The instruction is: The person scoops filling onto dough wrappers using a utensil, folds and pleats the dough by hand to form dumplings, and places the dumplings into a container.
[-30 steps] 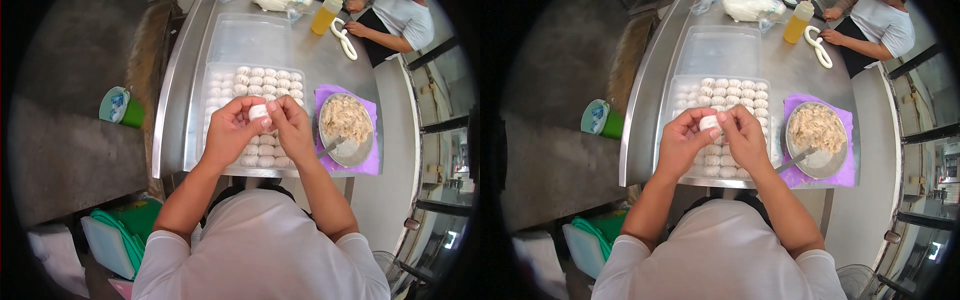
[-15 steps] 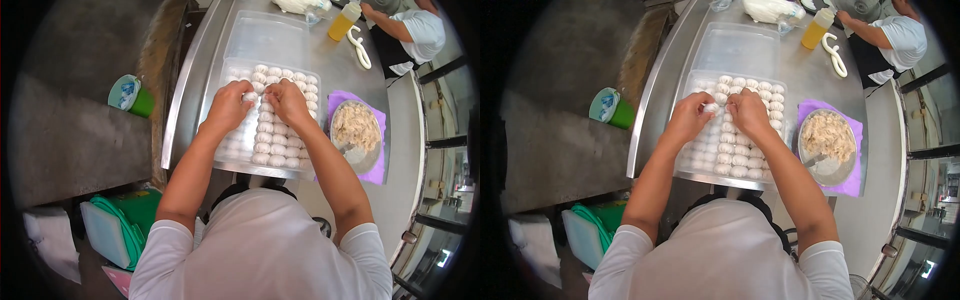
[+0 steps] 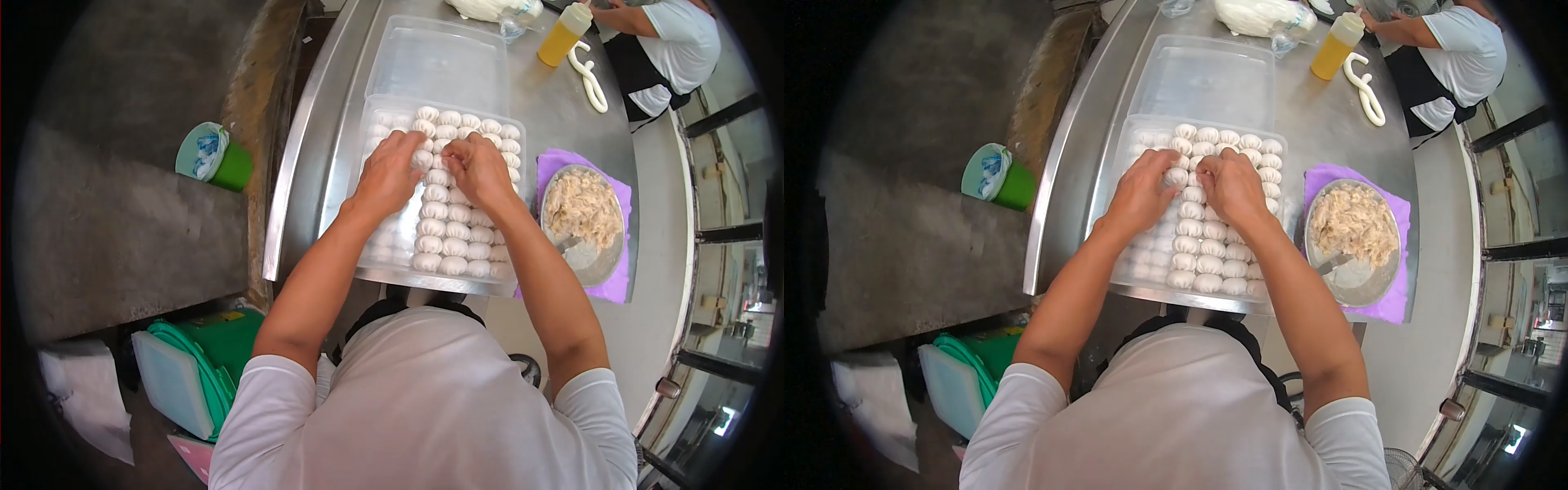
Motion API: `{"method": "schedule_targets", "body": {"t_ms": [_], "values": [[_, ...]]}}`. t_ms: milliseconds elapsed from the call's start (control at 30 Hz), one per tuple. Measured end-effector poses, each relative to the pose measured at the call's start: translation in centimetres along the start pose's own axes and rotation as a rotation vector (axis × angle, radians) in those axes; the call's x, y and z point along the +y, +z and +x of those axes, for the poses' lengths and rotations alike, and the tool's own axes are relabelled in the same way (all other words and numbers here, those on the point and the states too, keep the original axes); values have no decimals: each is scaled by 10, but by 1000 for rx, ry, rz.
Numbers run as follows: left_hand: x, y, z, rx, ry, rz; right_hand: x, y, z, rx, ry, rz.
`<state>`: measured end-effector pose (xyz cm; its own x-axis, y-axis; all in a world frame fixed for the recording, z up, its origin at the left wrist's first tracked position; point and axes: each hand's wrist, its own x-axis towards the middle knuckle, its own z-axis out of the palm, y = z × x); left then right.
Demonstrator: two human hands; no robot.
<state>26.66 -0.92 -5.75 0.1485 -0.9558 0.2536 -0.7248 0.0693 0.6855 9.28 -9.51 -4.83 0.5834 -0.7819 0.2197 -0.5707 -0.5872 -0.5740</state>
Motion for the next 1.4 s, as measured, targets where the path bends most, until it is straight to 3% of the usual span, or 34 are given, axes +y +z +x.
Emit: {"method": "schedule_targets", "body": {"t_ms": [267,367,467,600,733,900,1000,1067,1167,1233,1333,1400], "values": [[8,2,8,-53,-139,70,1,-13,-3,-41,52,164],[11,-15,4,-6,-108,123,8,-39,-9,95,161,288],[-20,6,7,-54,-403,-690,31,-53,-18,158,246,314],[-39,38,18,-101,-325,-526,25,-61,-38,128,288,319],[-12,10,14,-6,-409,-656,11,-77,-58,162,238,372],[-11,26,7,-122,-357,-749,17,-73,-75,171,283,517],[3,8,5,-32,-384,-627,-2,-83,-80,157,334,612],[13,-10,-11,132,-287,-656,-1,-86,-92,173,309,626],[22,-29,-40,172,-301,-801,7,-95,-112,199,356,712],[23,-34,-65,153,-364,-947,18,-100,-125,224,404,688],[29,-28,-94,-131,-449,-1003,24,-96,-141,234,489,677],[42,-24,-104,-197,-519,-1019,23,-89,-147,221,509,672]]}}
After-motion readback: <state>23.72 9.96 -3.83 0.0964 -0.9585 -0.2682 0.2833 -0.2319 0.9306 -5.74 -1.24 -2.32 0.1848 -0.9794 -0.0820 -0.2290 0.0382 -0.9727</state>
